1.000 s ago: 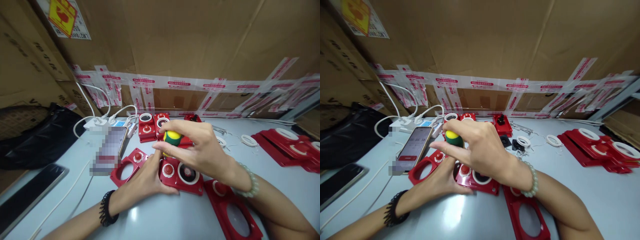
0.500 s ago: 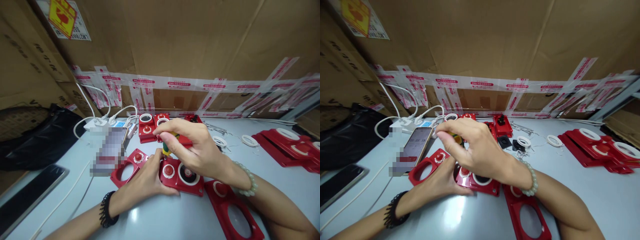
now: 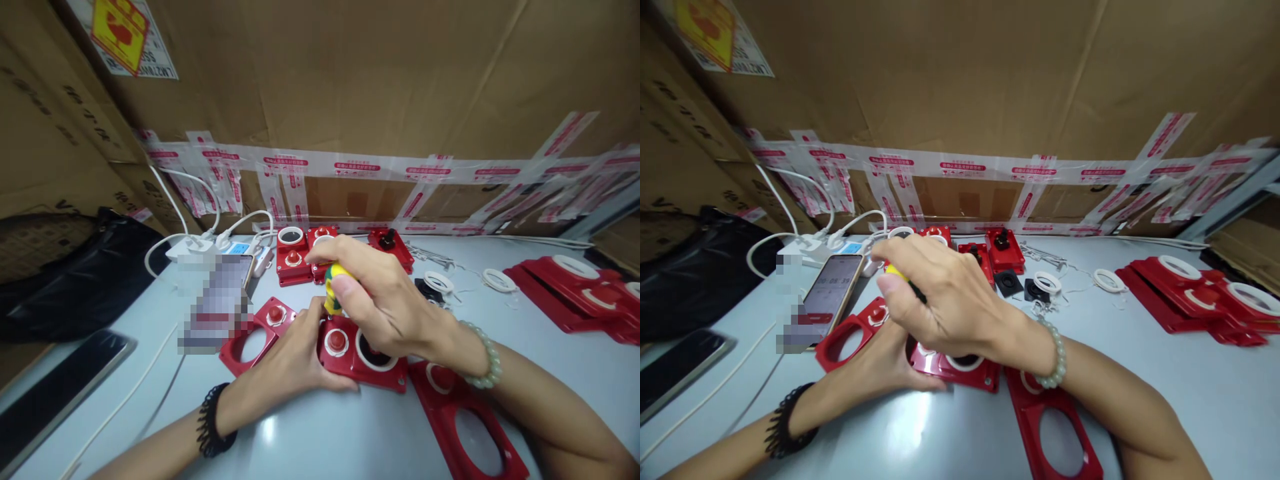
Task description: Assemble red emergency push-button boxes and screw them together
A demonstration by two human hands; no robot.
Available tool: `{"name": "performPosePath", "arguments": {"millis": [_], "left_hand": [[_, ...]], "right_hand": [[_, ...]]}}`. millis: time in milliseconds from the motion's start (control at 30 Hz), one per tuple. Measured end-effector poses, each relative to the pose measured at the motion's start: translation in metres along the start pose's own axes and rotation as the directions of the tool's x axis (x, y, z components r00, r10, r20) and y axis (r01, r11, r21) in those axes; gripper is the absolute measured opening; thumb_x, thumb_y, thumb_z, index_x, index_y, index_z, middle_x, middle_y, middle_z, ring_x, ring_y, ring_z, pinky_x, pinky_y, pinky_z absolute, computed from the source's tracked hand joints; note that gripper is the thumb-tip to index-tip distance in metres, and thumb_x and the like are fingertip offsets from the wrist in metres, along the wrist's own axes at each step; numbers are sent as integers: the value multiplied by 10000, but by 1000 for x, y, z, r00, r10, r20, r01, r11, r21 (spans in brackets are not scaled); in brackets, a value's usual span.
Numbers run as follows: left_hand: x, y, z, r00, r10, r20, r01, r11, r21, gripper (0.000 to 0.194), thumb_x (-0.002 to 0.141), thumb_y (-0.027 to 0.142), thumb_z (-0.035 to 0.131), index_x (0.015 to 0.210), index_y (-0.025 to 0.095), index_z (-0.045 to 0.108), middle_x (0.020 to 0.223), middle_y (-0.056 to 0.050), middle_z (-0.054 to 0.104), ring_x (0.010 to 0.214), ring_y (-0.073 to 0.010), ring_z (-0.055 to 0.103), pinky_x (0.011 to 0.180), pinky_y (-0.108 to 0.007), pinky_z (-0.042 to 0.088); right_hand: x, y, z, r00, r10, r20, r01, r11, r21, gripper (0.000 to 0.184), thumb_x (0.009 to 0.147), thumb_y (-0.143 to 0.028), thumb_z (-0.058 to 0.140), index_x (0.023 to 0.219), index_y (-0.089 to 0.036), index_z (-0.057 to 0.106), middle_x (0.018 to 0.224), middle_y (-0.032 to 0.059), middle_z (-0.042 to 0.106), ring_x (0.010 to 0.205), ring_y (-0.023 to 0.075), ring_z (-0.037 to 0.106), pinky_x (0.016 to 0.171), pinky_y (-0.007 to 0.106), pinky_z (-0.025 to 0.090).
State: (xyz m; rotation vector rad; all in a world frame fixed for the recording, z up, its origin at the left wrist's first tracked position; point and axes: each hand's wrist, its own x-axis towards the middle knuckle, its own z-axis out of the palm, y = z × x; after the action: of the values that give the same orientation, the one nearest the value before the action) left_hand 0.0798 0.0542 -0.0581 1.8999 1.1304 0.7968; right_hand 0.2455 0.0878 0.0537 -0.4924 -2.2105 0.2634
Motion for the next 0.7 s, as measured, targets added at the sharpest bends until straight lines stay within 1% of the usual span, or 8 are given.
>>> {"name": "performPosePath", "arguments": {"millis": [100, 200, 300, 400, 467, 533, 600, 700], "left_hand": [[1, 3, 0, 1000, 26, 3, -26, 998, 64, 865, 541, 486, 854, 1250, 242, 423, 1103, -80, 631, 1065, -377, 599, 957, -572, 442], [2, 9, 0, 997, 77, -1, -76, 994, 79, 920, 561, 467, 856, 1315, 260, 371, 1306, -103, 532, 1192, -382, 522, 993, -543, 437], [3, 11, -1, 996, 87, 3, -87, 993, 85, 943, 566, 474, 855, 1333, 263, 350, 1334, -106, 509, 1181, -375, 528, 989, -541, 444], [2, 8, -1, 999, 41, 20, -43, 994, 97, 897, 544, 512, 854, 1269, 241, 402, 1136, -96, 613, 1006, -355, 615, 945, -576, 454], [0, 4, -1, 1000, 17, 21, -19, 994, 106, 846, 534, 538, 849, 1205, 231, 436, 1044, -85, 630, 948, -350, 626, 914, -583, 465], [-1, 3, -1, 1000, 10, 18, -12, 993, 114, 811, 540, 553, 841, 1167, 225, 445, 1031, -86, 624, 987, -364, 609, 912, -582, 463], [-1, 4, -1, 1000, 13, 10, -14, 994, 109, 806, 551, 548, 839, 1169, 223, 438, 1060, -93, 617, 1054, -379, 580, 923, -574, 461], [1, 9, -1, 999, 33, 15, -34, 996, 81, 845, 557, 498, 854, 1223, 232, 410, 1190, -110, 579, 1128, -380, 546, 933, -540, 470]], "right_hand": [[1, -4, -1, 999, 38, 13, -39, 996, 80, 253, 958, -253, 373, 1066, -146, 575, 1007, 66, 677, 879, 119, 623, 773, 249, 487], [1, -5, 1, 993, 45, -109, -63, 984, -167, 289, 920, -388, 503, 784, -157, 609, 656, -4, 629, 548, 74, 521, 538, 205, 401], [0, -2, 3, 983, 10, -184, -77, 929, -362, 452, 890, -518, 495, 602, -172, 537, 454, -41, 457, 412, 62, 363, 422, 238, 250], [0, 0, 3, 990, 23, -136, -72, 925, -373, 451, 942, -475, 361, 766, -154, 623, 540, 3, 563, 495, 108, 508, 465, 240, 331], [1, -1, 2, 996, 55, -72, -74, 951, -301, 395, 954, -359, 320, 1010, -117, 627, 793, 68, 688, 717, 156, 628, 607, 260, 456], [2, -3, 0, 998, 67, -4, -67, 988, -142, 341, 945, -243, 334, 1151, -115, 574, 1042, 93, 691, 942, 159, 636, 792, 281, 498], [4, -6, -2, 998, 57, 11, -57, 998, 28, 280, 942, -196, 388, 1138, -135, 579, 1115, 75, 676, 1025, 126, 617, 886, 256, 483], [5, -7, -1, 997, 49, -64, -42, 994, 101, 152, 901, -219, 548, 987, -132, 637, 949, 44, 708, 879, 101, 642, 808, 212, 494]]}}
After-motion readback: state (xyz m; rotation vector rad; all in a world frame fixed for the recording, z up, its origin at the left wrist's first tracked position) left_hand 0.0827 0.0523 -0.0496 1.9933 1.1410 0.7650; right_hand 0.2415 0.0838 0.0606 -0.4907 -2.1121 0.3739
